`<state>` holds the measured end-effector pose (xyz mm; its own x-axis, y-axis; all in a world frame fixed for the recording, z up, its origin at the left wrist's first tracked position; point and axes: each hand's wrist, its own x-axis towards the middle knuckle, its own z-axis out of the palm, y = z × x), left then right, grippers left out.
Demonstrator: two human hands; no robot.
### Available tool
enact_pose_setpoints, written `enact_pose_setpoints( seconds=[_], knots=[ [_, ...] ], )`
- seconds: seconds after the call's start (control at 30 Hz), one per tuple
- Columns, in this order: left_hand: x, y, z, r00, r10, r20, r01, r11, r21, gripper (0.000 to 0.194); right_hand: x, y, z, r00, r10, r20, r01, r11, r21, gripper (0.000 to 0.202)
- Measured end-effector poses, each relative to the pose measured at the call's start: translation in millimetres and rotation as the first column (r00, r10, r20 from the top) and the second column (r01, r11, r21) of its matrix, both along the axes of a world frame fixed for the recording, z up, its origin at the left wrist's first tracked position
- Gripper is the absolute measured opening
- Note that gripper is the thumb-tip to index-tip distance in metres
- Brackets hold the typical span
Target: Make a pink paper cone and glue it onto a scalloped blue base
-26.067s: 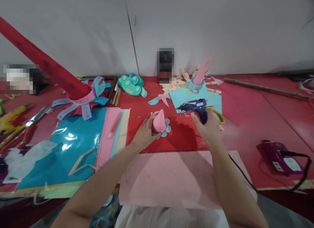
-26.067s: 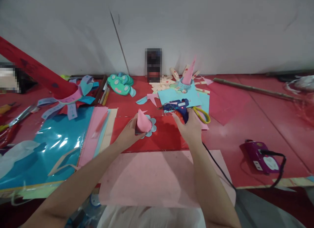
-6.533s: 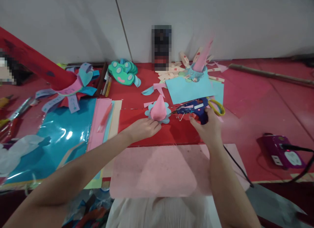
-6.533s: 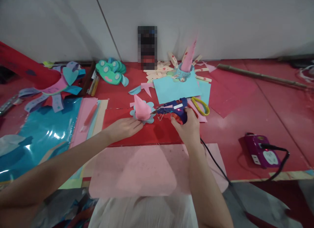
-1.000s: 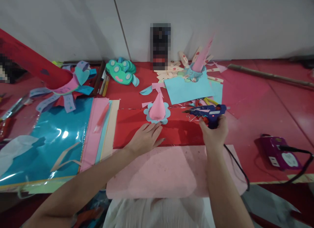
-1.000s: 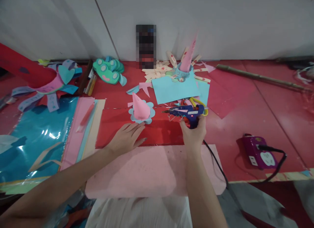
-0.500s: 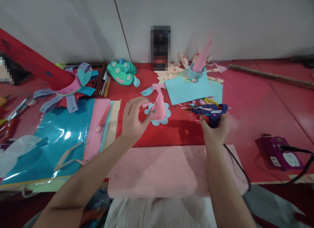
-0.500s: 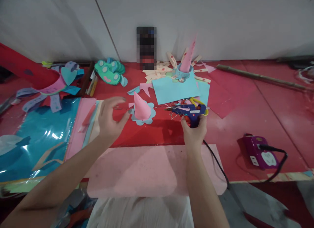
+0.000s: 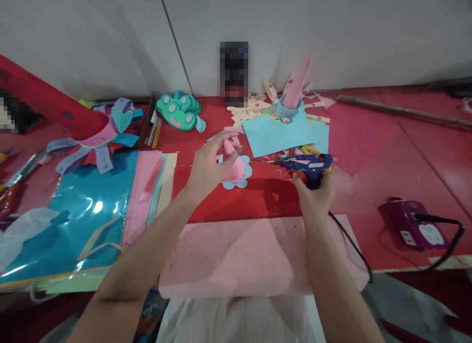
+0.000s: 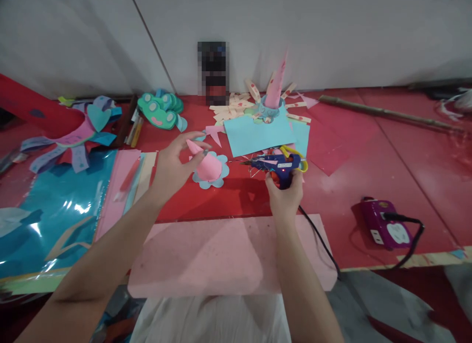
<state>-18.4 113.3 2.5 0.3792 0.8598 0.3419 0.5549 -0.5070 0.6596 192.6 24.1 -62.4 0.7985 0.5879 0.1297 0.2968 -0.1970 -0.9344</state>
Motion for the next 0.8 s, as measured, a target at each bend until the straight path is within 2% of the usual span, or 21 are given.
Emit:
enact_pose_setpoints(
  seconds=[0.1,0.2,0.3,0.4,0.57,0.73,0.8],
  knots=[
    [-8.9,-0.1,-5.7,0.996,-0.076,0.041,0.079,0.994,-0.077,0.047,-0.2,-0.2,0.3,1.000,0.013,-0.005,-0.012,1.000,0.020,0.036],
    [-15.0,-0.6,-24.6,0.993,-0.104,0.048,0.111,0.979,-0.169,0.064,-0.9,0.1,1.9,1.000,0.009,-0.012,-0.009,1.000,0.014,0.037],
    [-17.9,-0.9,-47.8,0.997,-0.072,0.005,0.069,0.941,-0.332,0.078,-1.9,0.7,2.9,1.000,-0.003,-0.012,0.003,1.000,-0.002,0.038],
    [-18.8,-1.0,-63.6,0.996,-0.024,-0.085,-0.011,0.920,-0.391,0.081,-2.3,1.2,2.2,1.000,-0.007,-0.007,0.007,1.000,-0.012,0.036],
    [-19.8,-1.3,-70.5,0.990,-0.015,-0.138,-0.036,0.931,-0.363,0.083,-1.8,0.6,-1.1,1.000,0.007,0.002,-0.007,1.000,0.000,0.036],
    [-19.7,0.3,-73.4,0.996,-0.085,-0.019,0.078,0.963,-0.259,0.081,-1.7,0.8,-0.5,0.999,0.006,0.038,-0.005,1.000,-0.027,0.035],
    [-19.8,0.4,-73.5,0.996,-0.082,0.030,0.087,0.969,-0.232,0.079,-1.6,1.3,1.0,0.999,0.001,0.033,0.000,1.000,-0.026,0.034]
  ],
)
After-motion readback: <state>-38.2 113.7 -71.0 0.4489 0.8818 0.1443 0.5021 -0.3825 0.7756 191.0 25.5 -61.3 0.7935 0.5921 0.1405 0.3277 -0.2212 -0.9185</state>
